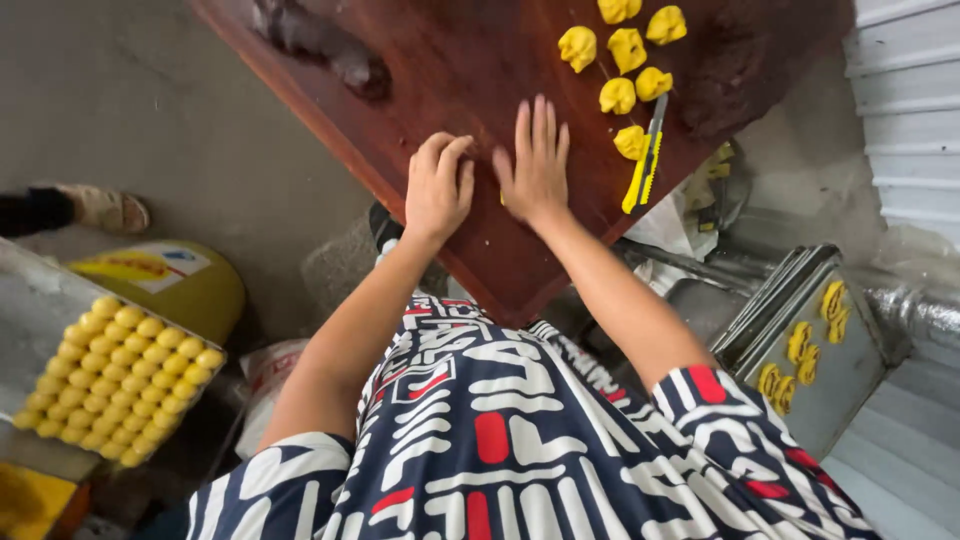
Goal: Shape yellow dough pieces into loops and place them onto a baking tray.
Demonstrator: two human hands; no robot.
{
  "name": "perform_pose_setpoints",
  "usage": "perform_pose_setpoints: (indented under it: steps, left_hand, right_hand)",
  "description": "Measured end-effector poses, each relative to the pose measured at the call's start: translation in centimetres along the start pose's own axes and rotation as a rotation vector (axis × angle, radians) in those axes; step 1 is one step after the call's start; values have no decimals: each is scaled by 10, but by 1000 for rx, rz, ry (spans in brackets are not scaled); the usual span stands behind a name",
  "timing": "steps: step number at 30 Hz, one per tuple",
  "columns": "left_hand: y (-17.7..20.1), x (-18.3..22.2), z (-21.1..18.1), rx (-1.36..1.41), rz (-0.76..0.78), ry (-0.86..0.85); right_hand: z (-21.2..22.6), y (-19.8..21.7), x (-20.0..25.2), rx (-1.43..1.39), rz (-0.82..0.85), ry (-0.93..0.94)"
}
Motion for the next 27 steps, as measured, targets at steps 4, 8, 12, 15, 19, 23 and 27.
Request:
perform_pose_setpoints:
  steps: [4,8,12,15,19,23,27]
  left_hand:
    - [5,-4,3,71,-12,32]
    - [12,-4,3,122,-52,58]
    - [15,-8,5,105,-62,55]
    - [7,-6,0,84,-26,69]
    - [7,-5,3,65,-35,78]
    - [8,-3,7,32,-96,88]
    - [6,1,6,-10,-131,61]
  right_hand:
    - [4,17,-12,14,7,-20]
    - [40,9,90,-56,158,134]
    - [-4,2,93,-251,-49,47]
    - [-51,39,12,-544,-275,-230]
    - [-84,81,-106,-345,-302,-233]
    - [-58,96,-124,209,-160,191]
    - [-106,52,-103,63,-99,216]
Point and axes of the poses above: each hand's wrist, its own x-axis away from the middle knuckle, its own y-axis out of the back of the hand, z = x × y, the point moved 10 cm from there along -x, towards the middle knuckle, and after that the axes turned 3 degrees about y, right-handed, at the moved point
